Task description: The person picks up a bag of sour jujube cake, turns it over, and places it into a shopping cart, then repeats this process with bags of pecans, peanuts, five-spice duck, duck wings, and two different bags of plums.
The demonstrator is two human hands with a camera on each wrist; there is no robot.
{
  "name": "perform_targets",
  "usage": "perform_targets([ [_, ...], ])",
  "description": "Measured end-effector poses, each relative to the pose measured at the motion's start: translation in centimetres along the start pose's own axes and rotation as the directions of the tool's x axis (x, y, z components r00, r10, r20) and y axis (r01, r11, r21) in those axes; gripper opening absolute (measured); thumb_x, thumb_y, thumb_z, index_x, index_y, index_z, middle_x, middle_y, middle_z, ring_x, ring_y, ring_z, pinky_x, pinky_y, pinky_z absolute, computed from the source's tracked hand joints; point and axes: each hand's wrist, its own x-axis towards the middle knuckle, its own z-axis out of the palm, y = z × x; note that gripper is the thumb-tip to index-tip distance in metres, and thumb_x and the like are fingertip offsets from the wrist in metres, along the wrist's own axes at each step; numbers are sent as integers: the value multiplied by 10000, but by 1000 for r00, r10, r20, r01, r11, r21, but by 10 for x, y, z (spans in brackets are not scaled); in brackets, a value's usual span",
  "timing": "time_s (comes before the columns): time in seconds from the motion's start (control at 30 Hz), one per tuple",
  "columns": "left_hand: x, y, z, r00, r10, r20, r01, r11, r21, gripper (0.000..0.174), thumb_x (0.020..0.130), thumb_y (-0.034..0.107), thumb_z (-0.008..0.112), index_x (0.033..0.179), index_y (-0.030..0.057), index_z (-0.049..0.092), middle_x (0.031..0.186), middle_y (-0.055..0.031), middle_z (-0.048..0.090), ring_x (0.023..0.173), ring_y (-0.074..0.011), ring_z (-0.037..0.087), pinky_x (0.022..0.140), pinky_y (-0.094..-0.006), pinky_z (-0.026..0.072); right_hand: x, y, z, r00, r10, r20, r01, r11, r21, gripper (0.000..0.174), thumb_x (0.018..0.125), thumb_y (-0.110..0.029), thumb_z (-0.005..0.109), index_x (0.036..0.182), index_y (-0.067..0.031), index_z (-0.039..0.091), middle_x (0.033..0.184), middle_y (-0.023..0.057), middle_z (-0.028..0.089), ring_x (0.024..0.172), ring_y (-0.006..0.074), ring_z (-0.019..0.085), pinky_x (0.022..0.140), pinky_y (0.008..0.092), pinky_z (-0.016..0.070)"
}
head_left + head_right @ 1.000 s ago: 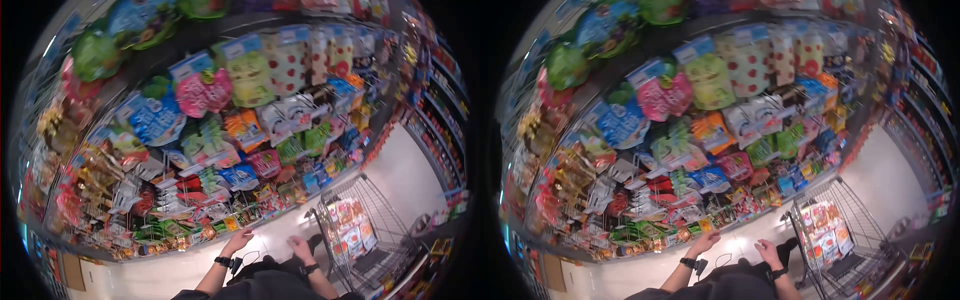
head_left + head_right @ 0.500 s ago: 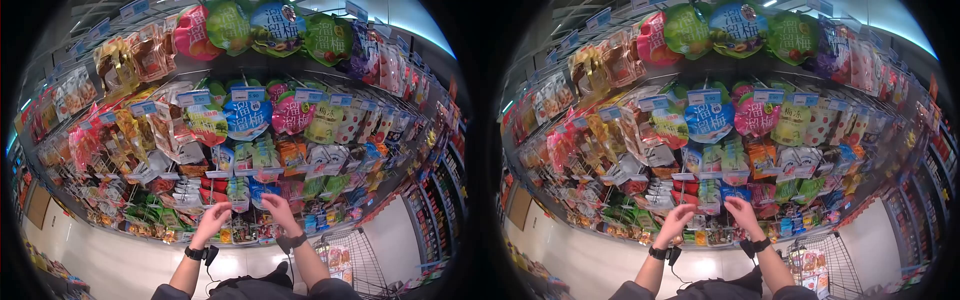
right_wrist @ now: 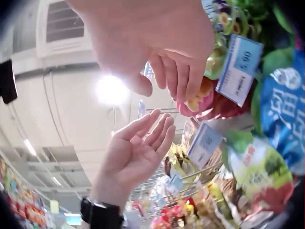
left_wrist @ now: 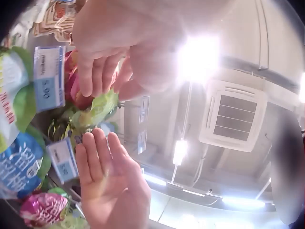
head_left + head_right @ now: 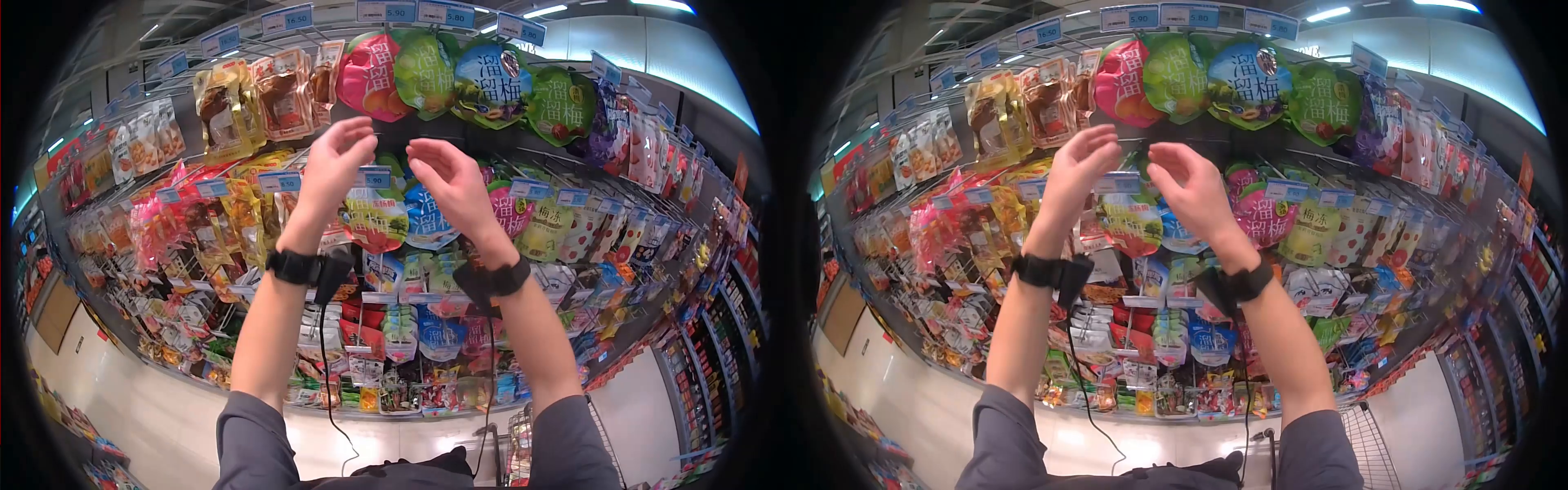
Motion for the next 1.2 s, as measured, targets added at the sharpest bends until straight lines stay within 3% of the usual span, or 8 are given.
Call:
perform_targets([
  [0.13, 47, 9, -5, 992, -44, -116, 59, 991, 122, 712, 837, 233, 731, 1393, -46, 385, 1234, -164, 564, 1113, -201, 563, 909, -327, 462, 52, 9, 9, 995, 12, 95, 8, 979, -203, 455, 923, -96, 615, 1320, 74, 472, 1184, 178, 613, 1089, 214, 619, 932, 325, 520],
  [0.2, 62, 14, -6, 988, -29, -154, 63, 973, 224, 752, 826, 247, 738, 1403, -52, 359, 1233, -168, 560, 1110, -206, 555, 890, -343, 456, 67, 8, 19, 916, 401, 16, -377, 846, 376, 597, 911, -78, 612, 1391, 129, 326, 1154, 200, 570, 1048, 255, 626, 896, 337, 539],
  [0.33, 97, -11, -12, 939, -304, -163, 316, 947, 54, 565, 858, 186, 695, 1315, -30, 444, 1067, -97, 612, 965, -177, 590, 787, -322, 464, 95, 26, 21, 864, 482, 144, -460, 639, 617, 285, 911, -14, 541, 1164, 99, 470, 1148, 188, 513, 999, 309, 615, 844, 378, 563],
  [0.43, 89, -10, -3, 937, -313, -158, 267, 929, -256, 397, 912, 111, 618, 1270, 5, 481, 1029, -85, 615, 905, -195, 613, 744, -315, 512, 92, 18, 22, 837, 521, 166, -454, 494, 742, 203, 906, 15, 536, 1099, 67, 499, 1121, 172, 514, 1003, 321, 607, 827, 409, 564],
  [0.53, 81, -5, 1, 954, -247, -172, 186, 932, -309, 324, 942, 118, 580, 1238, 17, 498, 1025, -75, 621, 888, -180, 622, 764, -310, 521, 82, 6, 24, 832, 531, 161, -437, 449, 779, 181, 912, -8, 545, 1084, 33, 504, 1109, 163, 511, 1015, 314, 599, 824, 407, 555],
  [0.6, 80, 1, -3, 955, -216, -203, 158, 951, -267, 301, 954, 125, 563, 1231, 21, 502, 1024, -68, 624, 884, -175, 626, 772, -315, 521, 76, -6, 25, 713, 698, 59, -430, 370, 824, 180, 921, -44, 568, 1085, 16, 523, 1106, 156, 522, 1040, 301, 586, 846, 408, 539],
  [0.8, 71, 26, -14, 966, -169, -194, 102, 944, -315, 205, 980, 145, 529, 1167, 61, 538, 1026, -39, 639, 874, -143, 620, 796, -324, 508, 73, -1, 7, 868, 476, 140, -368, 428, 825, 188, 945, -151, 601, 1092, -36, 575, 1072, 88, 594, 1006, 228, 599, 838, 374, 526],
  [1.2, -3, 72, -12, 987, -131, -88, 75, 880, -469, 187, 967, 166, 563, 1127, 70, 549, 1039, -41, 632, 935, -160, 611, 846, -364, 522, 23, -47, 15, 964, 262, 33, -214, 702, 680, 140, 935, -128, 620, 1065, -78, 608, 951, 18, 666, 779, 122, 652, 734, 294, 534],
])
